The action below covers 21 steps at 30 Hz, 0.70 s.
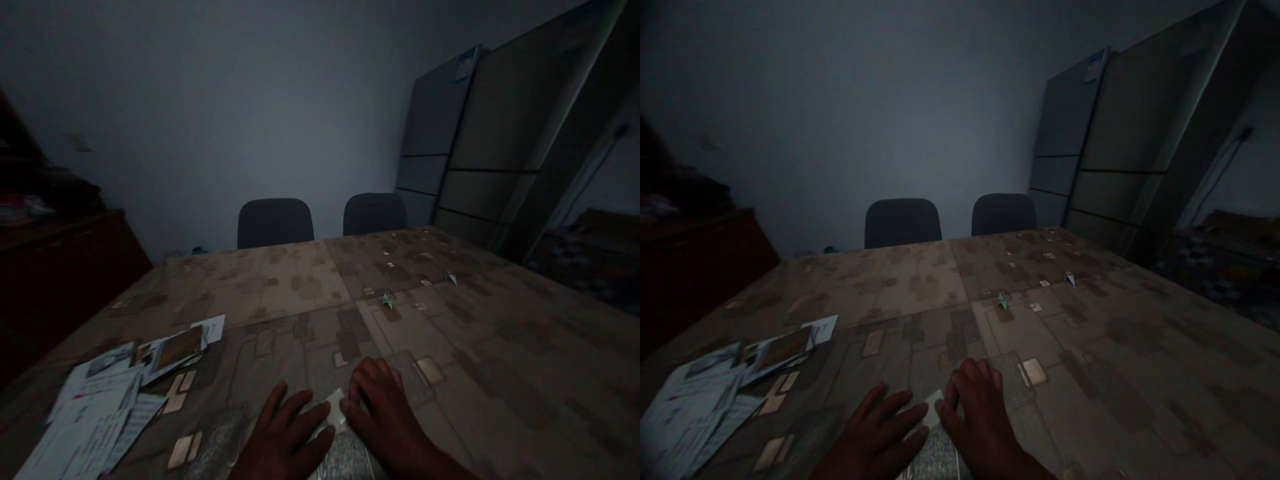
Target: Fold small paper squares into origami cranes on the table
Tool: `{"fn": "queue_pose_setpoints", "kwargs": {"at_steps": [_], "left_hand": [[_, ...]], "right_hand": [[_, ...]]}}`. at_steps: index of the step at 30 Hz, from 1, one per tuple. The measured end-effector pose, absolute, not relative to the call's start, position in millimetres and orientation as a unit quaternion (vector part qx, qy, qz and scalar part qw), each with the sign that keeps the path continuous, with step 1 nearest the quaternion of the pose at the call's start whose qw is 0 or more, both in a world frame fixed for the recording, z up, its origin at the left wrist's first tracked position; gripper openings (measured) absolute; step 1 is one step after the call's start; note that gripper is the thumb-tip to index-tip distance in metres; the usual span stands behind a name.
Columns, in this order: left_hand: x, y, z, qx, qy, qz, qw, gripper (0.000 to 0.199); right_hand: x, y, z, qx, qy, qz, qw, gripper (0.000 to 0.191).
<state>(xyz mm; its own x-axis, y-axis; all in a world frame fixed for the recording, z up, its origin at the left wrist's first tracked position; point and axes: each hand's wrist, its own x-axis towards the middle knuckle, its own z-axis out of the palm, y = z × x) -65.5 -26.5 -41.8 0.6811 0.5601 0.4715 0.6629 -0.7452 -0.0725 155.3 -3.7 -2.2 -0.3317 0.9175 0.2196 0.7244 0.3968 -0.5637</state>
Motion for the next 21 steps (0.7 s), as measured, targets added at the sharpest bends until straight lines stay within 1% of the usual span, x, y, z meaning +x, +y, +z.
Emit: {"fn": "queue_pose_setpoints", "kwargs": {"at_steps": [5, 8, 11, 13, 16, 18, 21], "left_hand": [[-64, -33, -42, -0.911, -0.338, -0.217, 0.096, 0.039], [-68, -28, -43, -0.913, -0.331, -0.215, 0.106, 0.041], [-75, -18, -40, -0.930, -0.282, -0.210, 0.112, 0.040], [-78, -11, -35, -0.940, -0.243, -0.215, 0.104, 0.037], [-80, -7, -24, -0.941, -0.240, -0.224, 0.085, 0.034], [-79, -7, -17, -0.941, -0.250, -0.217, 0.074, 0.034], [-79, -9, -6, -0.949, -0.245, -0.185, 0.072, 0.037]], "right_hand": [[153, -4, -4, -0.514, -0.797, 0.197, 0.249, 0.014], [161, 0, -3, -0.504, -0.798, 0.215, 0.250, 0.016], [172, 7, 2, -0.512, -0.787, 0.228, 0.260, 0.019], [178, 10, 7, -0.523, -0.767, 0.241, 0.284, 0.019], [180, 11, 14, -0.454, -0.783, 0.294, 0.306, 0.013], [179, 10, 16, -0.377, -0.823, 0.303, 0.298, 0.021], [176, 8, 16, -0.303, -0.879, 0.262, 0.259, 0.034]]}}
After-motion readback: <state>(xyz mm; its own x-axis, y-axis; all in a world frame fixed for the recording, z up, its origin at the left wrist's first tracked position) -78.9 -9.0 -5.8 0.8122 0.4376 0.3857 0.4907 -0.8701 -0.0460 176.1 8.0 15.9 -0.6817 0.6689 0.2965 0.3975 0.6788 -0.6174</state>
